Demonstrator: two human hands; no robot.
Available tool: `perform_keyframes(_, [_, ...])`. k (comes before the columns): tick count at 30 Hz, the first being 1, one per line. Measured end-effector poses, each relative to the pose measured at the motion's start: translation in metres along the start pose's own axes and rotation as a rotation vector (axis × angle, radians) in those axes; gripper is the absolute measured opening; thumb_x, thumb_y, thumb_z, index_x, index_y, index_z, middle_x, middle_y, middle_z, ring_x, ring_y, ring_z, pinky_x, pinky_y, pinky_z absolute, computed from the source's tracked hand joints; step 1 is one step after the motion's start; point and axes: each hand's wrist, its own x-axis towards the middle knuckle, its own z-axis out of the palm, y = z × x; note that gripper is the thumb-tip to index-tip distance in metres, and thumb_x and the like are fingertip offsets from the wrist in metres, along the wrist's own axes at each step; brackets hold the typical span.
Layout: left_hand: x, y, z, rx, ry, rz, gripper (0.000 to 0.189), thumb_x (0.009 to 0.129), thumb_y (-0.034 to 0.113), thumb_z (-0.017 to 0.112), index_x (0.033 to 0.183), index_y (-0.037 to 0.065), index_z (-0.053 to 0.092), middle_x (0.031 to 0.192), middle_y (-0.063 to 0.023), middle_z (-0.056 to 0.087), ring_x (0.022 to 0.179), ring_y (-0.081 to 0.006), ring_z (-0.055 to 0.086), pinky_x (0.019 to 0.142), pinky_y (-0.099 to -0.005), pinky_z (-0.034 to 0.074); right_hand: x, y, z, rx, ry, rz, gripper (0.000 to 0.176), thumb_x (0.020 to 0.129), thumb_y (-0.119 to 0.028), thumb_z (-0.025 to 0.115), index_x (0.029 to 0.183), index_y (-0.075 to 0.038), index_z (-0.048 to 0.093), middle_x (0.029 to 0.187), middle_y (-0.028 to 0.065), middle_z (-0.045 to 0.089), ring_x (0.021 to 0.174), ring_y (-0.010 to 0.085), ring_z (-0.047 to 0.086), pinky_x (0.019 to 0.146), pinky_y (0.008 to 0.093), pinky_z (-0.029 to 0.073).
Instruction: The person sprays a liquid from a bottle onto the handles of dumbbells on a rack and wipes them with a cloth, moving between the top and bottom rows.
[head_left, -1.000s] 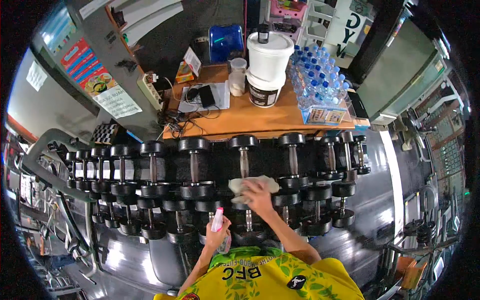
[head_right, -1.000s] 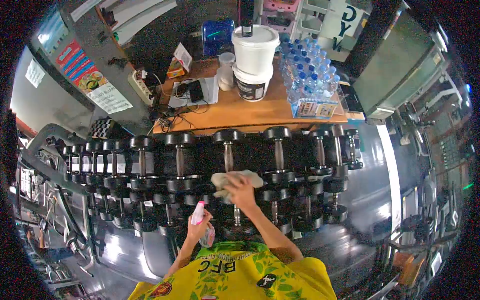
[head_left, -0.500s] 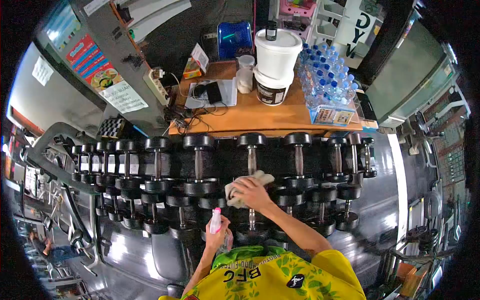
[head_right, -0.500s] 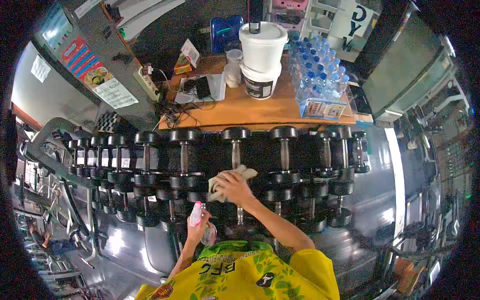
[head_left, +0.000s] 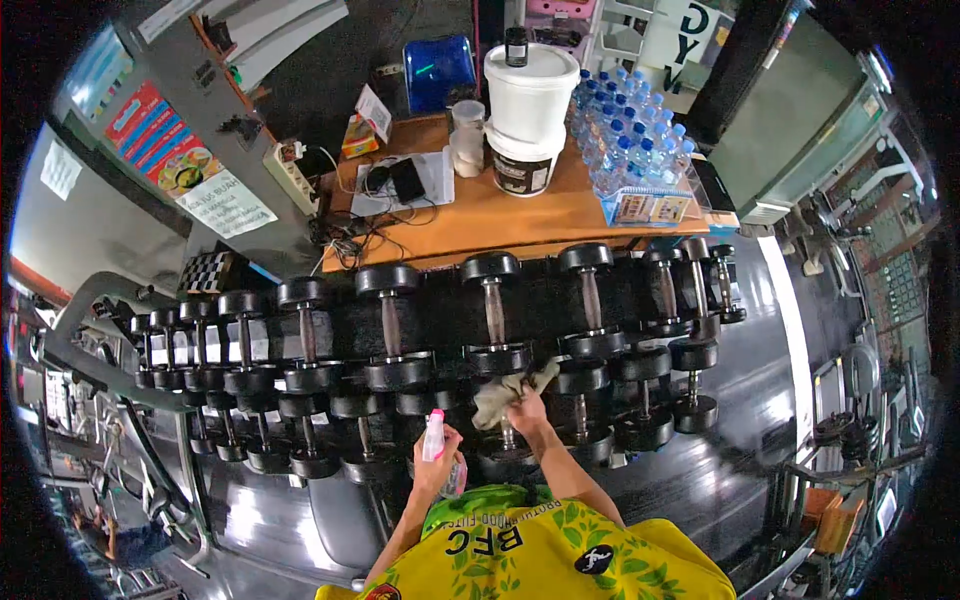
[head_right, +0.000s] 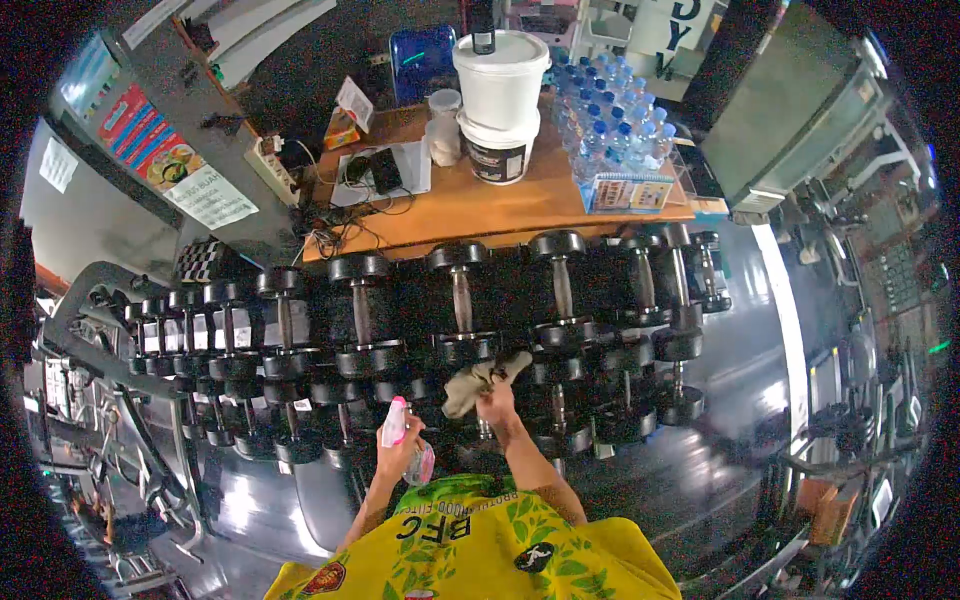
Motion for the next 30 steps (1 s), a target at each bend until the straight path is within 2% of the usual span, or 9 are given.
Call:
perform_keyframes(5, [0.003,0.002,-0.014,0.077,-0.049,-0.006,0.006,0.082,0.002,0.060,0.086,0.001,0.055,0.074,-0.0051,0.057,0.051,-0.0114,0.056,0.046,-0.0243,0.044,-0.016,-0.003,0.055,0.128,0.313,-0.010,0.016,0.095,-0.019,0.046,0.105,-0.007,0.052,0.091,0.0047,0.054,0.083,0.0195,0.053,0.074,0.0366,0.049])
perform_keyframes(10, [0.009,0.000,-0.026,0.043,-0.081,0.010,0.007,0.082,0.002,0.060,0.086,0.000,0.055,0.073,-0.0047,0.056,0.050,-0.0111,0.055,0.045,-0.0242,0.044,-0.054,0.003,0.061,0.276,0.215,-0.145,0.014,0.093,-0.012,0.048,0.105,-0.006,0.051,0.087,0.0055,0.056,0.077,0.0210,0.057,0.067,0.0349,0.051])
perform_keyframes(16, [0.017,0.008,-0.029,0.016,-0.125,0.027,0.007,0.083,0.002,0.059,0.087,0.000,0.054,0.070,-0.0044,0.056,0.049,-0.0110,0.055,0.045,-0.0242,0.044,-0.080,0.046,0.055,-0.364,0.192,-0.590,0.015,0.089,-0.007,0.051,0.102,-0.001,0.057,0.089,0.0051,0.058,0.071,0.0142,0.054,0.059,0.0319,0.043])
perform_keyframes(20, [0.020,0.005,-0.033,0.067,-0.197,0.074,0.007,0.084,0.003,0.058,0.088,0.000,0.054,0.069,-0.0043,0.056,0.050,-0.0104,0.055,0.045,-0.0237,0.043,-0.076,0.076,0.063,-0.252,-0.002,-0.123,0.029,0.088,-0.002,0.046,0.116,-0.002,0.052,0.107,0.0077,0.060,0.097,0.0242,0.059,0.080,0.0373,0.050])
perform_keyframes(23, [0.014,0.015,-0.033,0.091,-0.155,0.029,0.005,0.083,0.003,0.058,0.085,0.000,0.054,0.073,-0.0056,0.058,0.054,-0.0112,0.057,0.049,-0.0247,0.046,-0.008,0.103,0.030,0.043,-0.035,0.179,0.026,0.090,-0.005,0.044,0.114,-0.006,0.052,0.101,0.0087,0.061,0.093,0.0241,0.060,0.081,0.0388,0.051])
perform_keyframes(26, [0.010,0.006,-0.042,0.054,-0.125,0.047,0.007,0.083,0.003,0.059,0.087,-0.001,0.054,0.069,-0.0041,0.056,0.052,-0.0105,0.056,0.046,-0.0244,0.043,-0.003,0.092,0.071,0.414,0.166,-0.028,0.019,0.090,-0.008,0.043,0.106,-0.008,0.055,0.094,0.0084,0.061,0.086,0.0219,0.060,0.077,0.0371,0.053])
perform_keyframes(27, [0.009,0.006,-0.045,0.058,-0.132,0.050,0.007,0.083,0.003,0.059,0.087,-0.001,0.054,0.069,-0.0041,0.056,0.052,-0.0105,0.056,0.046,-0.0244,0.043,0.014,0.096,0.056,0.323,-0.046,-0.027,0.014,0.090,-0.007,0.045,0.097,-0.007,0.056,0.090,0.0082,0.062,0.080,0.0203,0.060,0.071,0.0337,0.054])
perform_keyframes(28, [0.009,0.008,-0.046,0.060,-0.140,0.052,0.006,0.084,0.003,0.058,0.086,-0.001,0.054,0.069,-0.0041,0.056,0.052,-0.0105,0.056,0.046,-0.0244,0.043,0.012,0.083,0.059,0.470,-0.034,0.146,0.012,0.089,-0.005,0.046,0.093,-0.005,0.057,0.090,0.0086,0.062,0.080,0.0198,0.061,0.069,0.0318,0.055])
perform_keyframes(30, [0.007,0.010,-0.047,0.080,-0.132,0.042,0.006,0.084,0.003,0.058,0.085,0.000,0.053,0.069,-0.0043,0.056,0.052,-0.0100,0.055,0.047,-0.0240,0.044,0.008,0.064,0.075,0.439,0.036,0.094,0.012,0.087,-0.009,0.053,0.097,-0.003,0.055,0.097,0.0058,0.062,0.087,0.0175,0.060,0.070,0.0323,0.055])
